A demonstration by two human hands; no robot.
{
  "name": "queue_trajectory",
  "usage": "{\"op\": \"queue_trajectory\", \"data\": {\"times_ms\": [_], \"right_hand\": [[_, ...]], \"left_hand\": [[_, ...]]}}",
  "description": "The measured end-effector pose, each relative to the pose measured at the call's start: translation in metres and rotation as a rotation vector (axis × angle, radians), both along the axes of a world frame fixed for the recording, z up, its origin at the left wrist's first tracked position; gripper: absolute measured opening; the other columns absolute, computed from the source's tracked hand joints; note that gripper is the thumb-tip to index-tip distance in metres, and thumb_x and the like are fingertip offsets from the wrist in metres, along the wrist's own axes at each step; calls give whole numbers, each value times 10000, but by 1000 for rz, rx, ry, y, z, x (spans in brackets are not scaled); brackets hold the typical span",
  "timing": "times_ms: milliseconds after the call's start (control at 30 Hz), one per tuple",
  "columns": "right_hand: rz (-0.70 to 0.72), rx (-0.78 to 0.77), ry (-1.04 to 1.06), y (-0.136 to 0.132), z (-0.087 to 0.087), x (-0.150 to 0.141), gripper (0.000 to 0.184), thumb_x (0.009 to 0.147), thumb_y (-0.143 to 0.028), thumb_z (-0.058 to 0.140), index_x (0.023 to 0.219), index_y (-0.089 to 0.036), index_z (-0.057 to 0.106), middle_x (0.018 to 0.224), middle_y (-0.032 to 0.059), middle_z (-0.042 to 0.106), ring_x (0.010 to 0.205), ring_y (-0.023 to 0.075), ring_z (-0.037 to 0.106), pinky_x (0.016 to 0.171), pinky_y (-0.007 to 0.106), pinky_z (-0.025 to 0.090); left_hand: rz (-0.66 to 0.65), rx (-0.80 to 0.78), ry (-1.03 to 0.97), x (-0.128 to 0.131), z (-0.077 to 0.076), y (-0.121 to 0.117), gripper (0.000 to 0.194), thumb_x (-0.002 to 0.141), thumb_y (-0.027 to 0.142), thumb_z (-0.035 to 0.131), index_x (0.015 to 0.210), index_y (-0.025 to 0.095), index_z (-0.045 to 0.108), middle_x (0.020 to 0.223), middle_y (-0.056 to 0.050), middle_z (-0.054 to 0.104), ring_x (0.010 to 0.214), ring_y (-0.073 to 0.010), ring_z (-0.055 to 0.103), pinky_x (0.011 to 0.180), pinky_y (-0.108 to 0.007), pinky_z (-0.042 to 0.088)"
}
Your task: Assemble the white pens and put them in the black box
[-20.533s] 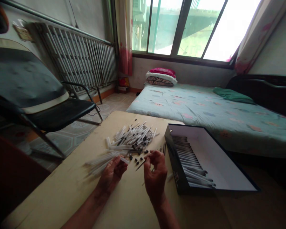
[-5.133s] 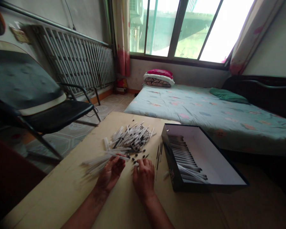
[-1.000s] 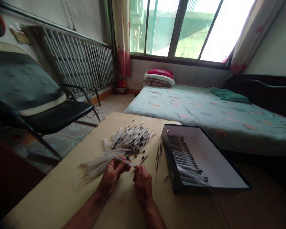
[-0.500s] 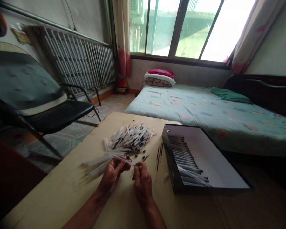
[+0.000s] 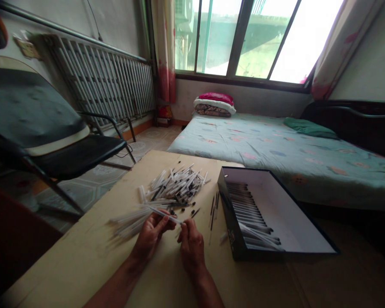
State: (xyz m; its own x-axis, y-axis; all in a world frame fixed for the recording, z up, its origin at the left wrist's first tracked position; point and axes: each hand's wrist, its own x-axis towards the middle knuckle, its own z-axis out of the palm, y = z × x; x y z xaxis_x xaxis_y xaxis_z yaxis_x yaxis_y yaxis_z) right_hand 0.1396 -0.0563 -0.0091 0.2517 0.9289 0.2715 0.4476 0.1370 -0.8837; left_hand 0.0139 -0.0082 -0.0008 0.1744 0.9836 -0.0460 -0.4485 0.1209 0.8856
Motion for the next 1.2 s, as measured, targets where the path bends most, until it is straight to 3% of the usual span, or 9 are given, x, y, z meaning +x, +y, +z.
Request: {"op": "queue_trajectory", "data": {"times_ms": [100,300,500,667,867,1067,1200], "right_hand": [[-12,-18,-27,0,0,1,361,929,-364,306,634,-206,442,495,-42,477,443,99,462,483,194,326],[18,-42,35,1,-1,0,233,921,-374,333,922,-192,480,552,-53,507,455,105,473,480,189,349],[-9,-30,-6,0,0,1,359,931,-371,294,649,-209,446,494,-43,477,431,100,464,464,192,334],[14,-2,32,-1,4,-1,243,916,-375,342,894,-192,500,545,-47,526,460,108,495,486,192,360],[2,-35,-60,0,2,1,353,932,-375,296,655,-211,442,508,-42,489,462,104,480,498,196,333],[21,-16,-41,-1,2,0,291,926,-382,316,784,-203,495,532,-47,508,455,104,477,479,190,331],[13,28,-64,-1,3,1,326,922,-366,334,682,-203,484,521,-41,509,468,98,483,496,186,334]], "left_hand": [[-16,2,1,0,1,-1,215,730,258,665,868,144,545,779,-43,684,663,-146,637,667,-300,512],[22,-22,3,-1,3,-1,227,728,275,665,873,149,545,774,-43,686,675,-153,640,674,-303,510],[-11,2,10,0,3,-1,229,720,271,673,864,144,548,778,-48,686,656,-150,635,668,-305,509],[18,-24,-5,0,3,-1,242,721,289,672,868,151,539,780,-41,684,678,-160,643,684,-315,512],[-14,-9,7,0,3,-1,225,723,277,671,854,148,539,771,-43,684,657,-149,634,664,-302,510],[-9,-1,3,0,3,-1,226,730,277,665,865,144,541,768,-42,680,677,-150,634,683,-309,509],[-12,-14,0,0,3,-1,248,710,282,683,859,145,541,782,-52,687,657,-151,635,670,-307,509]]}}
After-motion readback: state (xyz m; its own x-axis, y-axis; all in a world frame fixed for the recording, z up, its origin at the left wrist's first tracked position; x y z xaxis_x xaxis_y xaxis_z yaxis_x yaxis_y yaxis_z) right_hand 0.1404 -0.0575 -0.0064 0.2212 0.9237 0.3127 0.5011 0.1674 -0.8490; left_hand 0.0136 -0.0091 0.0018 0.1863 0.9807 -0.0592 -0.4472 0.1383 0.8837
